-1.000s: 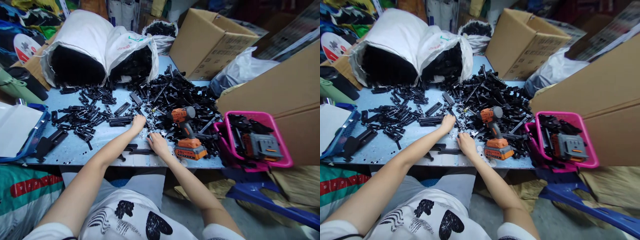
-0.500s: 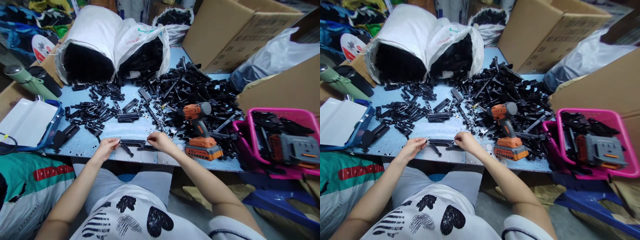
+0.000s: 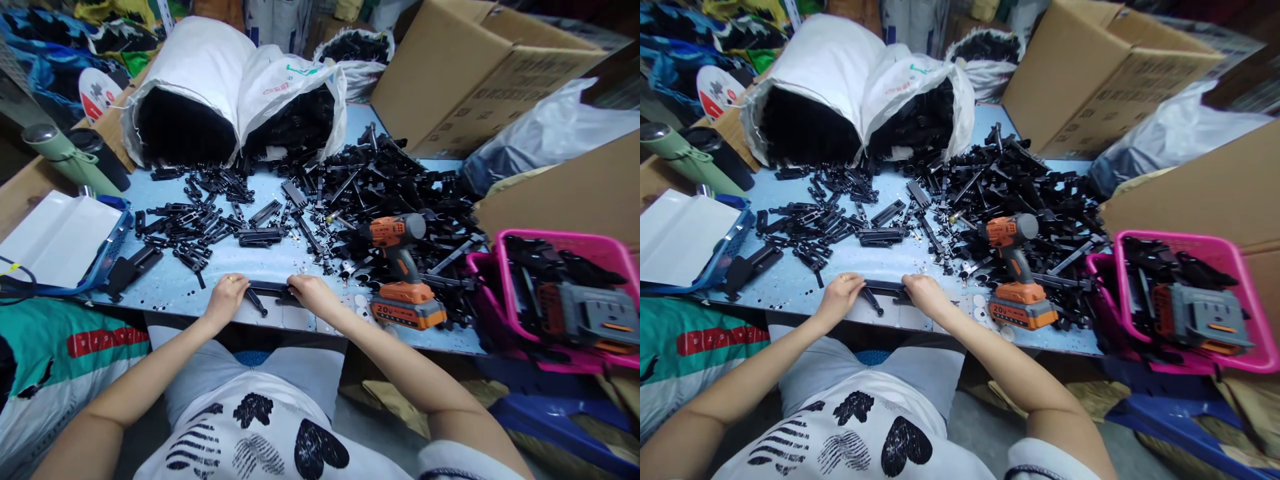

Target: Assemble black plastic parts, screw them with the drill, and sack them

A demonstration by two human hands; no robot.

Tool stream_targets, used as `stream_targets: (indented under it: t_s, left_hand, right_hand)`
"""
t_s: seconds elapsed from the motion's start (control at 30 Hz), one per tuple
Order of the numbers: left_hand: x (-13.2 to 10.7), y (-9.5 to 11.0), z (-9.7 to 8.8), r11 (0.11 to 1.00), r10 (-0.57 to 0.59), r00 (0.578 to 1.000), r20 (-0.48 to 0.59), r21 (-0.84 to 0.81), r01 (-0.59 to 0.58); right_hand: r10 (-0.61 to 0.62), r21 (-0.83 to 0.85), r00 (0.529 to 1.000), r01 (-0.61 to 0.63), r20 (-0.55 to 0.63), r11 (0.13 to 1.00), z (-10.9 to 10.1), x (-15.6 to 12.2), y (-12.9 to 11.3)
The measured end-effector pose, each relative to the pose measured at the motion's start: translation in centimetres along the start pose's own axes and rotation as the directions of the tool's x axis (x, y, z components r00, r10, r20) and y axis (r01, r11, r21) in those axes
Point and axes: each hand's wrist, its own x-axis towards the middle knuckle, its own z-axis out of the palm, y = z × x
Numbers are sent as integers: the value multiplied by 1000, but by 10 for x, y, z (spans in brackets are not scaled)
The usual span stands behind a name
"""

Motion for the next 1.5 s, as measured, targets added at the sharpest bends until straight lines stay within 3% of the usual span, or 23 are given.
stream_targets:
  t_s: [0.07,0.17,0.27,0.33,0.4,0.47,0.53,0.6,0.67,0.73,0.8,0.87,0.9,0.93,1.0,1.07,1.1,1.17,1.23,1.3,1.37,1.4,1.5]
  left_hand:
    - [-9,-2,6,978,121,992,20,172,-122]
    - [-16,-5,7,910,197,978,66,360,-208]
    - [-16,-5,3,855,256,965,51,453,-251]
    - [-11,1,5,834,313,948,50,462,-300]
    - [-2,10,14,802,400,906,142,425,-420]
    - [10,20,24,761,451,848,277,376,-528]
    - [19,31,29,762,419,838,349,366,-534]
    - [22,43,23,799,389,862,326,347,-491]
    - [17,59,5,840,450,857,254,206,-502]
    - [6,81,-17,837,547,823,151,-76,-542]
    - [-6,107,-34,756,587,807,58,-396,-521]
    - [-15,130,-41,635,571,819,-57,-602,-484]
    - [-17,137,-40,602,530,839,-121,-643,-473]
    - [-19,141,-36,596,477,860,-180,-653,-467]
    - [-17,137,-24,658,385,889,-250,-601,-454]
    - [-10,117,-9,742,392,873,-290,-462,-486]
    - [-5,102,-1,775,436,849,-300,-354,-523]
    - [12,69,15,829,518,811,-273,-71,-554]
    - [34,39,30,866,490,863,-122,185,-465]
    - [64,21,42,869,372,926,56,329,-369]
    - [101,17,53,867,254,959,124,409,-283]
    - [122,20,59,871,204,971,123,431,-238]
    - [190,35,77,895,24,990,138,439,-83]
  right_hand:
    - [-42,87,993,52,-111,995,16,-9,8]
    - [-110,148,949,159,-296,976,39,-23,20]
    - [-192,70,925,226,-327,971,53,-33,31]
    - [-185,-46,932,179,-311,983,58,-34,35]
    - [-104,-164,936,51,-336,985,60,-32,38]
    - [-59,-237,920,-37,-387,971,57,-30,40]
    - [-108,-267,901,-9,-419,964,47,-32,41]
    - [-216,-247,875,116,-433,962,26,-38,39]
    - [-353,-128,834,331,-424,935,1,-50,30]
    - [-474,108,757,574,-450,812,-19,-61,11]
    - [-518,362,654,747,-552,558,-27,-66,-14]
    - [-429,483,563,826,-706,289,-16,-62,-43]
    - [-317,503,551,834,-772,225,-6,-57,-57]
    - [-165,524,561,822,-811,223,6,-50,-68]
    - [180,595,569,738,-802,318,30,-29,-82]
    - [368,658,546,645,-753,390,43,0,-77]
    - [363,657,547,623,-754,424,43,18,-67]
    - [235,605,589,575,-773,550,29,59,-32]
    - [195,520,647,359,-737,775,5,106,17]
    - [234,396,715,65,-659,916,-22,151,67]
    - [282,202,828,-208,-485,957,-42,189,107]
    - [320,109,857,-302,-404,947,-48,204,121]
    - [411,-23,868,-434,-279,901,-53,231,146]
